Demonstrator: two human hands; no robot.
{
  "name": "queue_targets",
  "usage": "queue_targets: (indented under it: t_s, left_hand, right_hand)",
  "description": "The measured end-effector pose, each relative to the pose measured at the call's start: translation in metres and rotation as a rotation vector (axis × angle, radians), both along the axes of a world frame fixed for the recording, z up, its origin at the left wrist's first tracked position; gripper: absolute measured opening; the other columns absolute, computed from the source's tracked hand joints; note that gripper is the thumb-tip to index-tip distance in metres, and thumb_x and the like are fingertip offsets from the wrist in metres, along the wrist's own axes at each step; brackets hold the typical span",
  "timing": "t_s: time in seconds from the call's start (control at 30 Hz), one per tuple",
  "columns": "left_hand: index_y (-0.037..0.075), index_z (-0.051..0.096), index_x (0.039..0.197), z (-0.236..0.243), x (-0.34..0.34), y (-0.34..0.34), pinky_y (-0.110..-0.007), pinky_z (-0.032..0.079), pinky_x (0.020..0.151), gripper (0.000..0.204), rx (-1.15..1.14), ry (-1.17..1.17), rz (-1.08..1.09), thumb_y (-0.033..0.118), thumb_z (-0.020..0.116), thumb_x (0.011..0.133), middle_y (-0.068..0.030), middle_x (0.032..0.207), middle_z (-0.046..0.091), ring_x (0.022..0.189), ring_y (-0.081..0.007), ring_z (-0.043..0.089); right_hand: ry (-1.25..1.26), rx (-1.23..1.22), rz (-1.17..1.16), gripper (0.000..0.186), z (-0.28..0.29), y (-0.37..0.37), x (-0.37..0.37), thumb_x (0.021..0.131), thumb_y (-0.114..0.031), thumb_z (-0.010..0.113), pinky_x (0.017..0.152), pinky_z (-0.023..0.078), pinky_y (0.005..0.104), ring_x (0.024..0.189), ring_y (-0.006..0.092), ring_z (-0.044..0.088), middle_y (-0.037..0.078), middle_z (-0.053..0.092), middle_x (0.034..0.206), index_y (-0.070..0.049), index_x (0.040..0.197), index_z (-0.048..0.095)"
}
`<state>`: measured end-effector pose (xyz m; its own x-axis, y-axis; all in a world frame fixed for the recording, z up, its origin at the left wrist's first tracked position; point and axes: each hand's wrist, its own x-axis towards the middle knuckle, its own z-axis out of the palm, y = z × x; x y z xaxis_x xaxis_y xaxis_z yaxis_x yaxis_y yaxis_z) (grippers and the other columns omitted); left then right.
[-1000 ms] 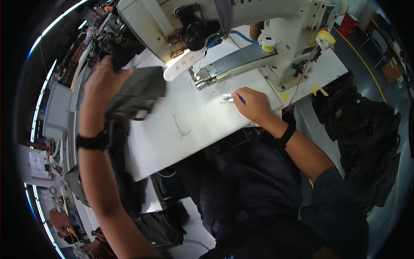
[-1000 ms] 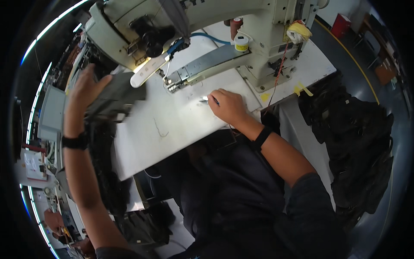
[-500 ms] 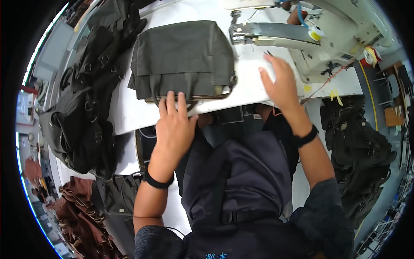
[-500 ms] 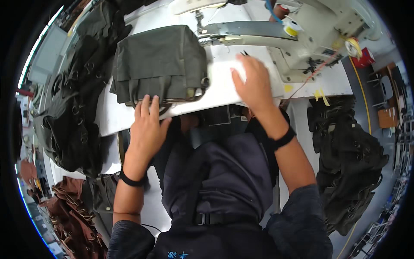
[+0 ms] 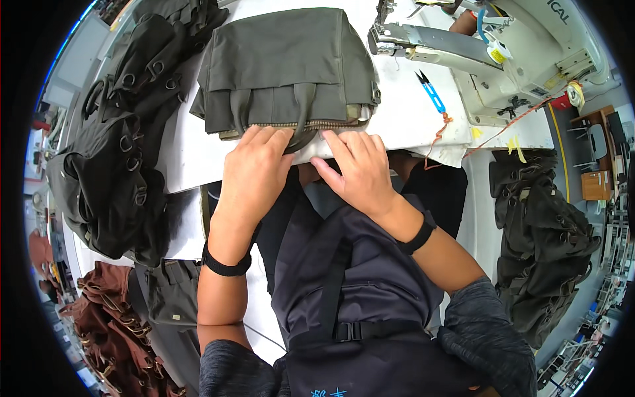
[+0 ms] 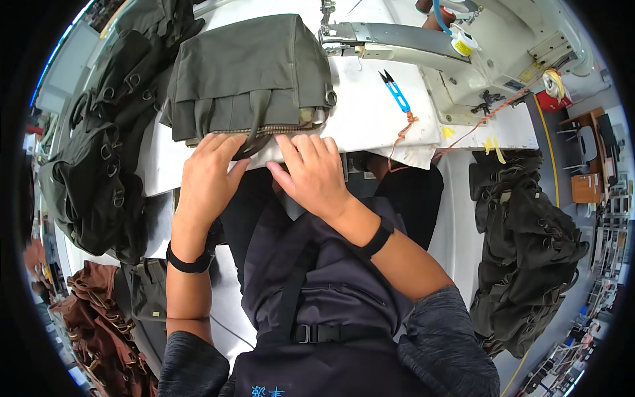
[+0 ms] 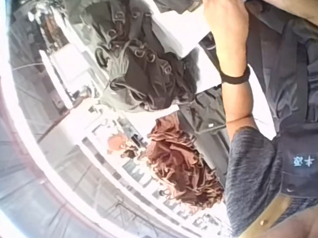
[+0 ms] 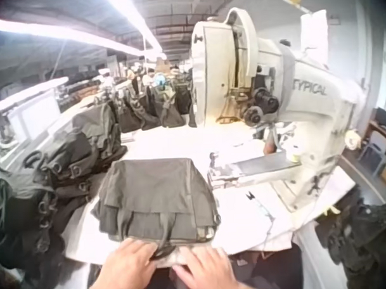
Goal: The person operates an industrial sewing machine to stitch a zipper onto a green fabric bag. They guide the bag under the needle, align the zipper tape, and sew along the edge. The person periodically stops to adjust the bag's position, inspect the stitching, and trim excess thread with scissors before continuing the sewing process.
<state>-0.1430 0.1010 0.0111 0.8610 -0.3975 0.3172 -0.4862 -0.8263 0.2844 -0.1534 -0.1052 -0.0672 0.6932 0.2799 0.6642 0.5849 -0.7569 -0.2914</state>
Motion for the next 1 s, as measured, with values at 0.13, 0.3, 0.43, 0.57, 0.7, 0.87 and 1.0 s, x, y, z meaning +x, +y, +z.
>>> queue_targets:
  t_s: [0.13, 0.3, 0.43, 0.57, 0.7, 0.87, 1.0]
  left_hand:
    - [0.003, 0.073, 0.117, 0.009, 0.004, -0.002, -0.042, 0.056, 0.085, 0.038, -0.031, -0.043, 0.039, 0.005, 0.082, 0.080, -0.0108, 0.105, 0.074, 0.099, -0.0322, 0.068]
    - [0.005, 0.074, 0.116, 0.014, 0.002, 0.000, -0.041, 0.057, 0.085, 0.036, -0.017, -0.008, 0.088, 0.007, 0.081, 0.081, -0.0081, 0.100, 0.073, 0.100, -0.0287, 0.068]
    - [0.005, 0.075, 0.116, 0.003, 0.003, 0.001, -0.041, 0.057, 0.084, 0.035, -0.043, -0.062, 0.066, 0.007, 0.081, 0.081, -0.0084, 0.101, 0.073, 0.099, -0.0294, 0.067]
    - [0.004, 0.075, 0.114, 0.004, 0.000, -0.001, -0.042, 0.056, 0.085, 0.035, -0.091, -0.026, 0.104, 0.005, 0.082, 0.080, -0.0095, 0.102, 0.073, 0.098, -0.0307, 0.067]
    - [0.004, 0.074, 0.117, 0.010, 0.004, -0.006, -0.040, 0.055, 0.088, 0.038, -0.160, -0.080, 0.092, 0.000, 0.083, 0.080, -0.0124, 0.105, 0.074, 0.099, -0.0324, 0.068]
    - [0.006, 0.075, 0.122, 0.025, 0.009, -0.004, -0.033, 0.053, 0.073, 0.037, -0.129, -0.112, 0.093, 0.000, 0.080, 0.086, -0.0096, 0.114, 0.076, 0.099, -0.0236, 0.069]
    - [0.005, 0.074, 0.119, 0.015, -0.001, -0.006, -0.042, 0.055, 0.090, 0.038, -0.139, -0.085, 0.081, 0.001, 0.082, 0.083, -0.0140, 0.110, 0.074, 0.103, -0.0338, 0.069]
  right_hand:
    - [-0.010, -0.019, 0.033, 0.031, -0.010, -0.007, 0.003, 0.086, -0.024, 0.081, 0.078, 0.042, 0.0387, 0.088, 0.0227, 0.057, 0.004, 0.058, 0.096, -0.006, 0.111, 0.073]
    - [-0.113, 0.029, 0.172, 0.026, -0.017, -0.014, 0.005, 0.083, -0.015, 0.083, 0.081, 0.046, 0.0390, 0.088, 0.0233, 0.061, 0.004, 0.061, 0.096, -0.007, 0.105, 0.074]
    - [-0.016, 0.003, 0.201, 0.019, -0.022, -0.027, -0.010, 0.084, -0.012, 0.081, 0.080, 0.047, 0.0387, 0.086, 0.0252, 0.061, 0.005, 0.061, 0.095, -0.007, 0.100, 0.071]
    - [0.178, -0.072, 0.147, 0.019, -0.042, -0.053, -0.041, 0.086, -0.014, 0.080, 0.078, 0.046, 0.0387, 0.081, 0.0264, 0.059, 0.006, 0.061, 0.091, -0.007, 0.101, 0.071]
    - [0.001, -0.045, 0.089, 0.035, -0.021, -0.043, -0.029, 0.088, -0.022, 0.079, 0.078, 0.046, 0.0393, 0.084, 0.0230, 0.059, 0.005, 0.060, 0.092, -0.006, 0.118, 0.071]
    - [-0.106, -0.035, 0.065, 0.035, -0.013, -0.010, 0.007, 0.087, -0.021, 0.078, 0.088, 0.045, 0.0393, 0.092, 0.0216, 0.061, 0.001, 0.062, 0.097, -0.005, 0.118, 0.073]
    - [-0.134, 0.006, 0.180, 0.022, -0.018, -0.030, -0.015, 0.082, -0.013, 0.068, 0.084, 0.047, 0.0382, 0.090, 0.0216, 0.060, 0.003, 0.059, 0.090, -0.004, 0.102, 0.073]
